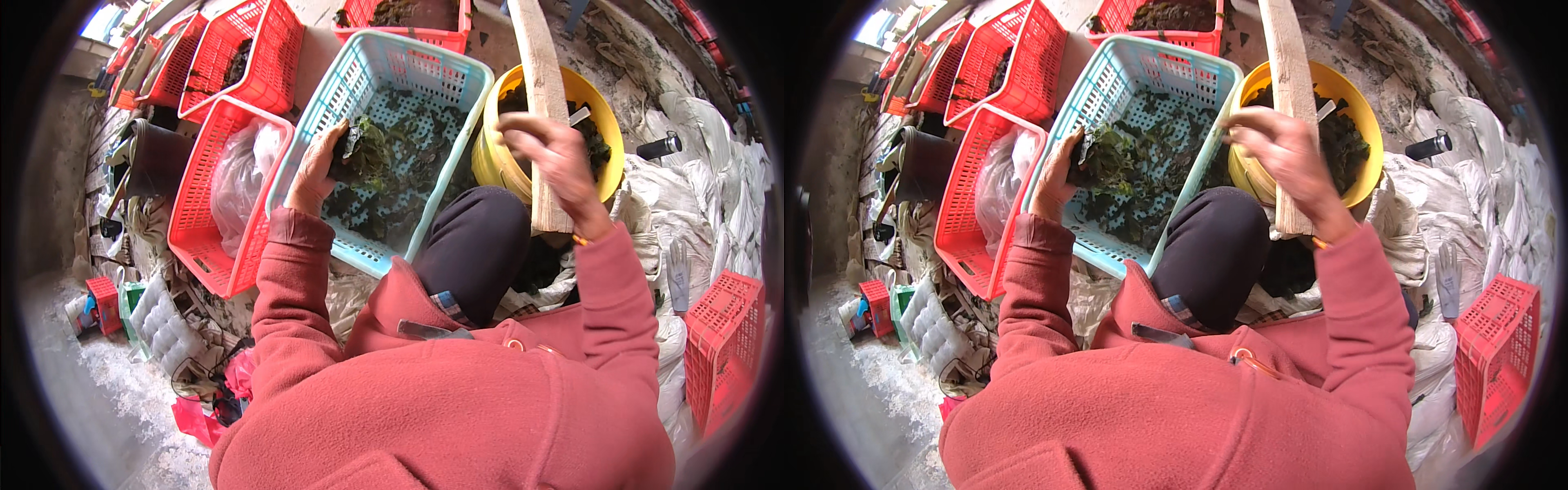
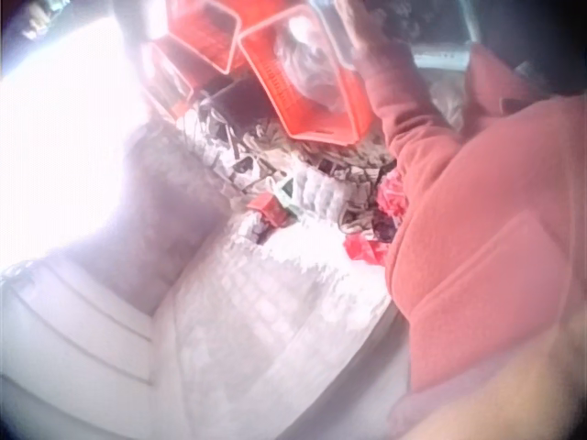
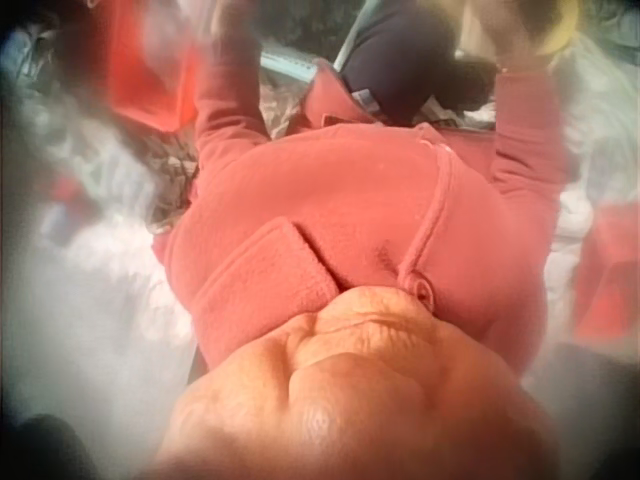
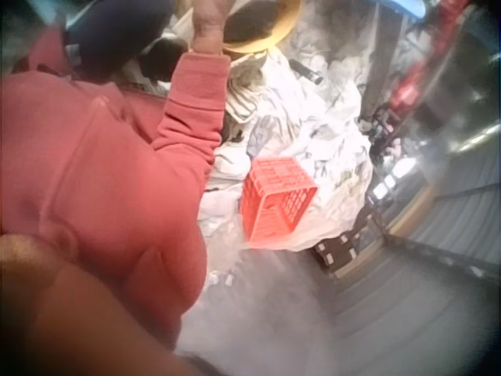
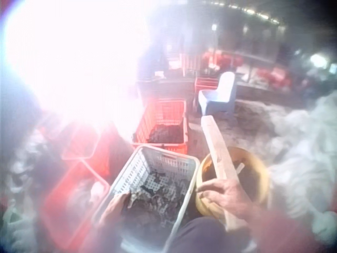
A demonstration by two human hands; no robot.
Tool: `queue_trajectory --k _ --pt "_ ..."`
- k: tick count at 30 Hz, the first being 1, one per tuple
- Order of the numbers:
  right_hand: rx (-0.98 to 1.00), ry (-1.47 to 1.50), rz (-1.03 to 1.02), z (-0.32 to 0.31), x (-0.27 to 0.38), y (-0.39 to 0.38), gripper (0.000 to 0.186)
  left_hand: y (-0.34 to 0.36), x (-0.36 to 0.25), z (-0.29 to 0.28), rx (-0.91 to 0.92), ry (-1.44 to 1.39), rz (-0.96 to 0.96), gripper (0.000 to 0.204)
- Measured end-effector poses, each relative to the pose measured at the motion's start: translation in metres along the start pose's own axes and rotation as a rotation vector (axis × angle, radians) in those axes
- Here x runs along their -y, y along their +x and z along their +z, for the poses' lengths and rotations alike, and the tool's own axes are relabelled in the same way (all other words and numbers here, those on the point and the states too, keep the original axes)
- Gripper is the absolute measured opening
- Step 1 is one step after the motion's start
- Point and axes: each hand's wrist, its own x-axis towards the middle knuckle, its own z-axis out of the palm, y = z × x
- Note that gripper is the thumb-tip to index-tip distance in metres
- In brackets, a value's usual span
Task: The person sits on the floor and repeatedly picks green leafy vegetables from a light blue basket, strips them by hand, and places the pieces into a yellow bucket. The process is continuous and repetitive.
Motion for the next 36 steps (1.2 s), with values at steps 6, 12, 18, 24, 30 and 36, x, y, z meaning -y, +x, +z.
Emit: queue_trajectory --k 6,12,18,24,30,36 --pt "0.275 -0.186 -0.071 0.099 0.004 0.059 0.061 -0.034 -0.026 0.045 0.195 -0.008 0.040 0.022" --pt "0.090 0.248 0.213 0.112 0.000 0.053 0.017 -0.054 -0.040 0.029 0.242 0.296 0.269 0.015" --pt "-0.076 0.825 0.284 0.093 -0.005 0.050 0.013 -0.066 -0.035 0.006 0.187 0.391 0.285 0.021" --pt "-0.132 1.055 0.250 0.073 -0.001 0.046 0.013 -0.059 -0.010 -0.017 0.143 0.492 0.316 0.023" --pt "-0.113 0.913 0.264 0.070 0.020 0.040 0.024 -0.052 0.013 0.012 0.034 1.436 0.585 0.052" --pt "0.101 0.518 0.201 0.067 0.035 0.031 0.021 -0.044 -0.004 0.109 0.534 0.327 0.570 0.049"
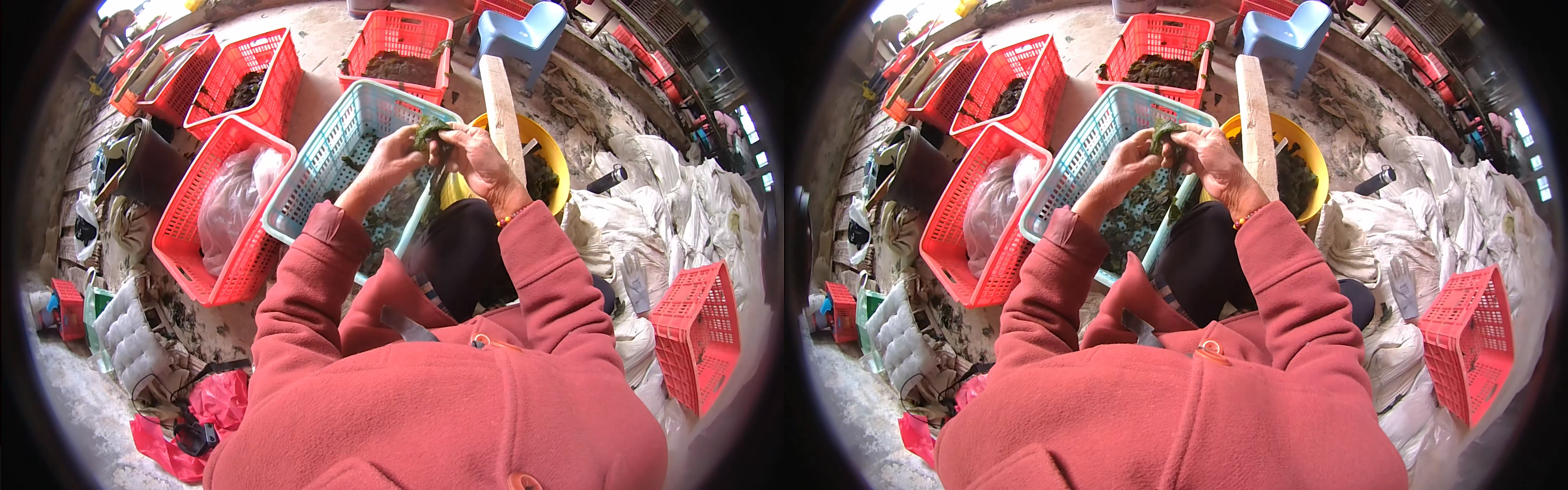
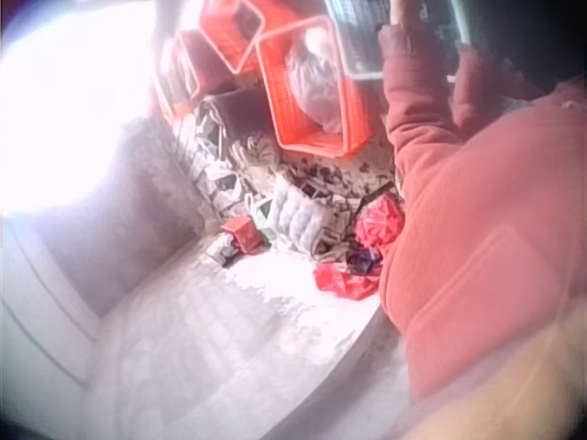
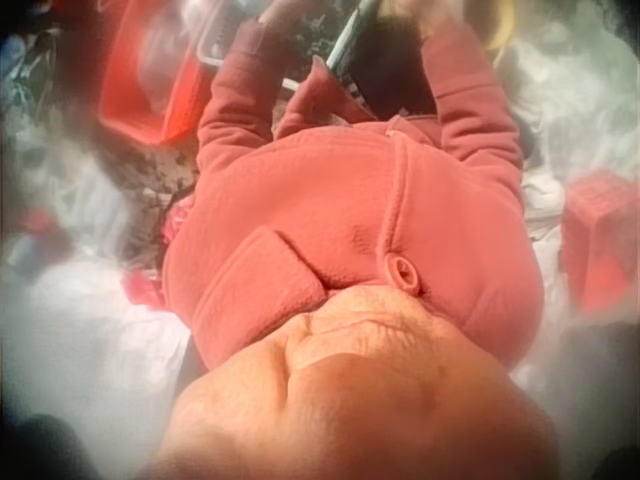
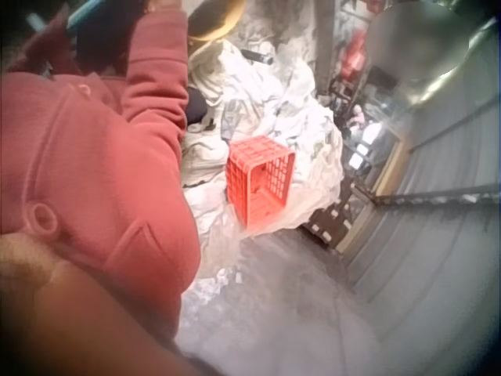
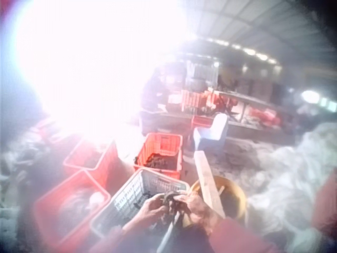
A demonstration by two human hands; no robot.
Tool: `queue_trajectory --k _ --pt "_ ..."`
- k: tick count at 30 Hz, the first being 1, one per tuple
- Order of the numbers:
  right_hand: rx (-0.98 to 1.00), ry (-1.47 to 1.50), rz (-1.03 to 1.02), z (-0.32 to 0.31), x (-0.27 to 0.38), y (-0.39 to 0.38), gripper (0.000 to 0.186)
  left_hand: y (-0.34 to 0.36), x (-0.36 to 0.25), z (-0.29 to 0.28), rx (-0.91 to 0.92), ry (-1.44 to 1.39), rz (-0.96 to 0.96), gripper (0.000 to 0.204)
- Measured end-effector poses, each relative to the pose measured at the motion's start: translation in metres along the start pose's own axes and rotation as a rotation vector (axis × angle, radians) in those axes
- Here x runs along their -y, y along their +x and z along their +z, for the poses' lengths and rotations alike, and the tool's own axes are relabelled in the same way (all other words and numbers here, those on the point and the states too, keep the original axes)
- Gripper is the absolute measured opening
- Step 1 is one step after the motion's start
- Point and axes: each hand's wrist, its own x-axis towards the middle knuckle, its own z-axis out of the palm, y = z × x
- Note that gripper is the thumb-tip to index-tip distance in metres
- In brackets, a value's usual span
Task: The person sits on the floor and repeatedly picks green leafy vegetables from a light blue basket, strips them by hand, and places the pieces into a yellow bucket. The process is continuous and repetitive.
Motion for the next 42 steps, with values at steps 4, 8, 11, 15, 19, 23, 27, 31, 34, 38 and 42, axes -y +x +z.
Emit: queue_trajectory --k 4,8,11,15,19,23,27,31,34,38,42 --pt "-0.188 -0.209 -0.074 -0.018 0.013 -0.012 0.015 -0.016 -0.026 -0.021 -0.165 -0.087 -0.177 0.016" --pt "-0.252 -0.354 -0.070 -0.029 0.014 -0.022 0.011 -0.037 -0.040 -0.057 -0.163 -0.166 -0.238 0.017" --pt "-0.247 -0.366 -0.070 -0.035 0.018 -0.024 0.011 -0.049 -0.043 -0.076 -0.154 -0.115 -0.316 0.017" --pt "-0.200 -0.451 -0.044 -0.043 0.031 -0.031 0.013 -0.058 -0.044 -0.089 -0.252 -0.204 -0.429 0.021" --pt "-0.148 -0.484 -0.033 -0.046 0.045 -0.042 0.017 -0.059 -0.033 -0.096 -0.160 -0.262 -0.444 0.028" --pt "-0.200 -0.546 -0.033 -0.055 0.056 -0.054 0.017 -0.053 -0.006 -0.105 -0.306 -0.062 -0.379 0.030" --pt "-0.239 -0.505 0.015 -0.062 0.056 -0.057 0.019 -0.027 0.018 -0.081 -0.344 0.953 -0.295 0.027" --pt "-0.100 -0.415 -0.019 -0.063 0.049 -0.055 0.018 0.014 0.027 0.011 -0.074 0.537 0.093 0.049" --pt "-0.138 -0.397 -0.045 -0.070 0.048 -0.058 0.018 0.040 0.017 0.064 0.268 0.170 -0.050 0.035" --pt "-0.342 -0.316 -0.147 -0.096 0.052 -0.073 0.014 0.042 -0.003 0.066 0.137 0.030 -0.224 0.021" --pt "-0.518 -0.369 -0.240 -0.122 0.063 -0.101 0.013 0.042 -0.016 0.053 0.122 -0.061 -0.247 0.017"
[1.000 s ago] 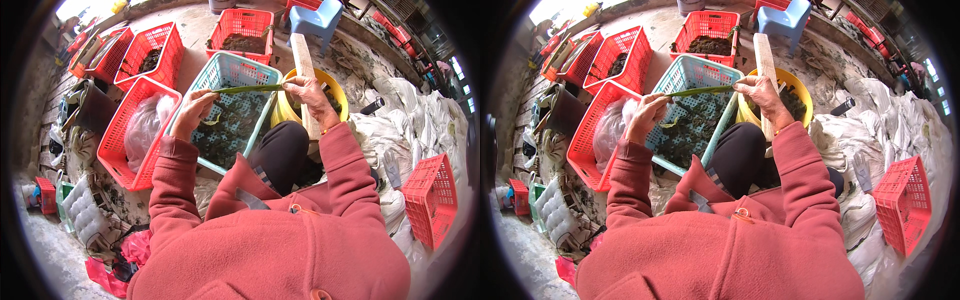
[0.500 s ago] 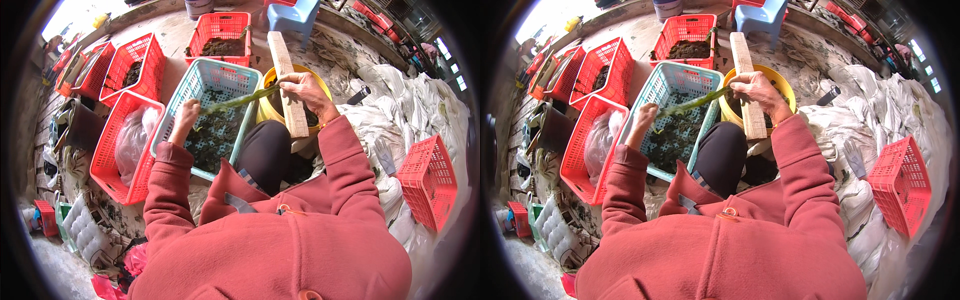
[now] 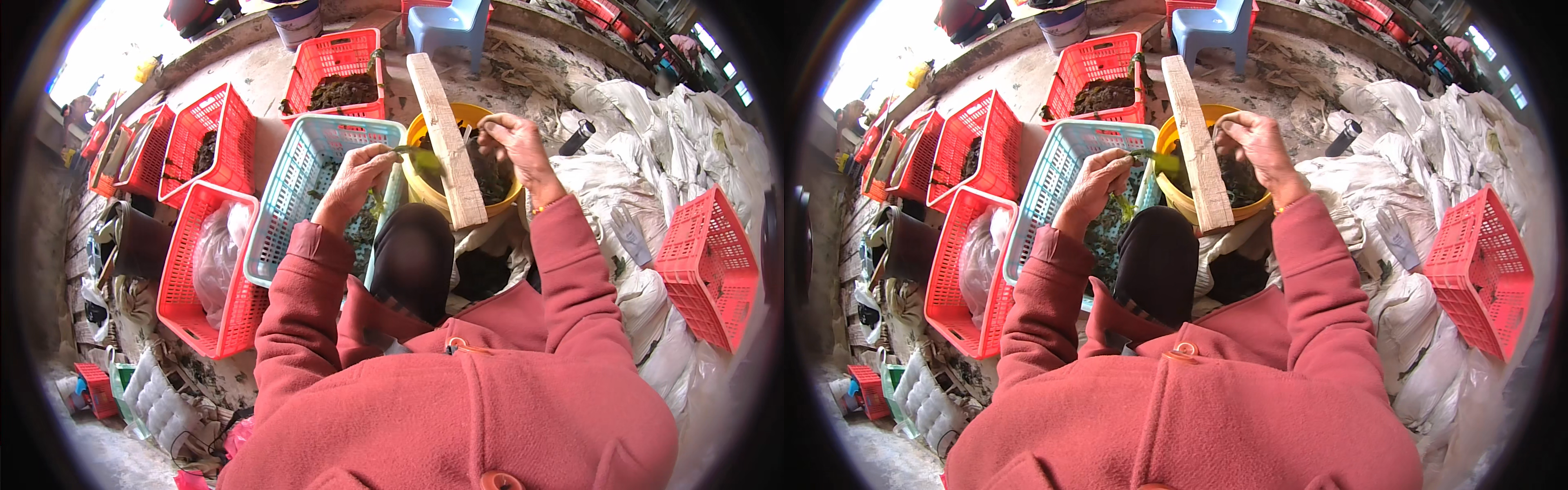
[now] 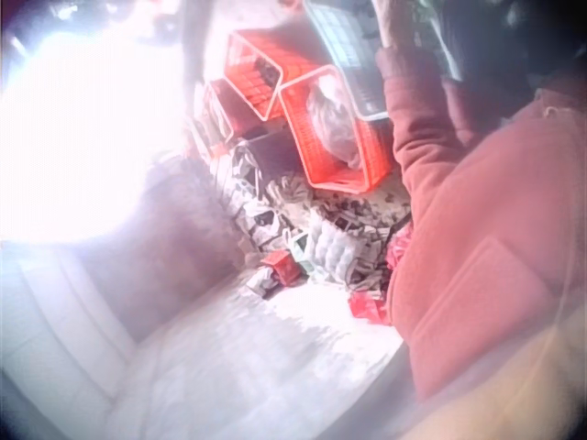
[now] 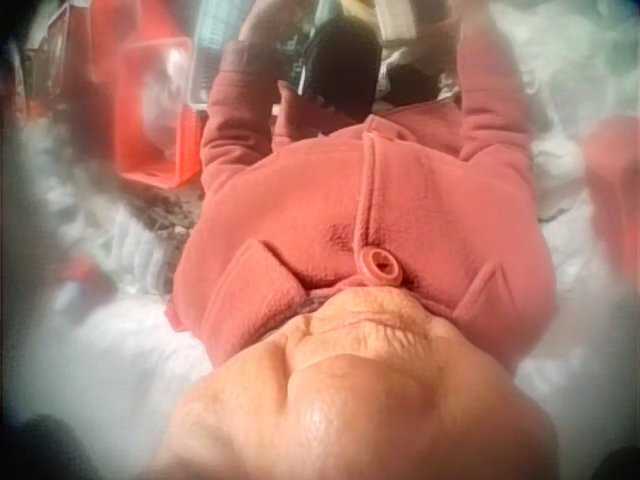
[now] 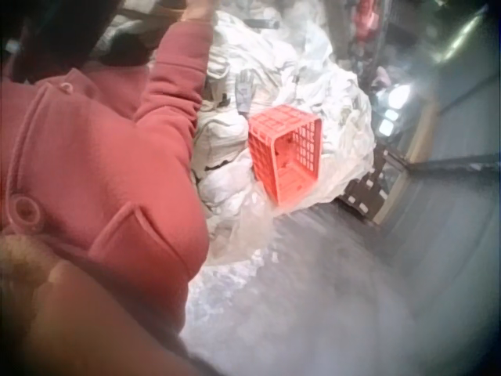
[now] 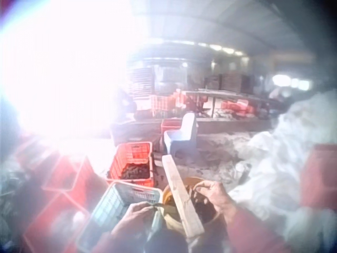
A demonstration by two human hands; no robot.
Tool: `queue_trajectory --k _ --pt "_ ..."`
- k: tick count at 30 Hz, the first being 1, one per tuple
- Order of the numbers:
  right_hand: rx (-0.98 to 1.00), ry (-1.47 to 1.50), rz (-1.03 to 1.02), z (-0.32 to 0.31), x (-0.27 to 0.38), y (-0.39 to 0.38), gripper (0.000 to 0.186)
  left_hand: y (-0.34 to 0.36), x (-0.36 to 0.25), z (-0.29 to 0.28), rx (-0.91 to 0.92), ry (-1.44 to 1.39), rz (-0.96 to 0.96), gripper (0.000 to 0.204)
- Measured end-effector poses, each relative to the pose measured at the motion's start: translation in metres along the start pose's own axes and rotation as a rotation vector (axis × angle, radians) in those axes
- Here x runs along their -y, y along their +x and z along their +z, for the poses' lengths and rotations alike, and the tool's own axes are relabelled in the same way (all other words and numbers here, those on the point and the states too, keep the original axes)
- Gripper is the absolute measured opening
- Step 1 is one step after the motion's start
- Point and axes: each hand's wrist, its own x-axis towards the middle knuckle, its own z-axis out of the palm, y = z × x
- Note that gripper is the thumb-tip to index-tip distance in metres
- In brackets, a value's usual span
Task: The person sits on the floor and repeatedly picks green leafy vegetables from a light blue basket, strips them by hand, and places the pieces into a yellow bucket. The process is continuous and repetitive.
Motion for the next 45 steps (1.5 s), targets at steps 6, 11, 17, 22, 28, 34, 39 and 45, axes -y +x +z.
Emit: queue_trajectory --k 6,11,17,22,28,34,39,45 --pt "0.288 -0.117 0.068 -0.032 0.001 -0.046 0.012 0.010 -0.014 -0.006 -0.051 0.023 -0.008 0.021" --pt "0.452 -0.670 -0.061 -0.003 0.015 0.004 0.021 0.022 -0.023 -0.010 -0.020 0.021 -0.023 0.022" --pt "0.247 -0.375 -0.523 0.050 0.042 0.053 0.058 0.024 -0.045 0.005 0.045 0.071 -0.036 0.020" --pt "0.518 0.069 0.021 0.067 0.001 0.018 0.041 0.023 -0.057 0.012 0.084 0.091 -0.007 0.020" --pt "0.438 0.345 0.047 0.022 -0.015 0.006 0.021 0.024 -0.045 0.003 0.020 -0.066 -0.082 0.013" --pt "0.184 0.532 0.066 -0.004 -0.013 -0.006 0.017 0.032 -0.040 0.001 -0.011 -0.038 -0.097 0.012" --pt "0.038 0.589 0.030 -0.016 -0.021 -0.008 0.016 0.036 -0.039 0.009 0.016 -0.014 -0.046 0.022" --pt "-0.051 0.511 -0.098 -0.055 -0.020 -0.018 0.012 0.033 -0.039 -0.001 -0.138 0.380 -0.124 0.020"
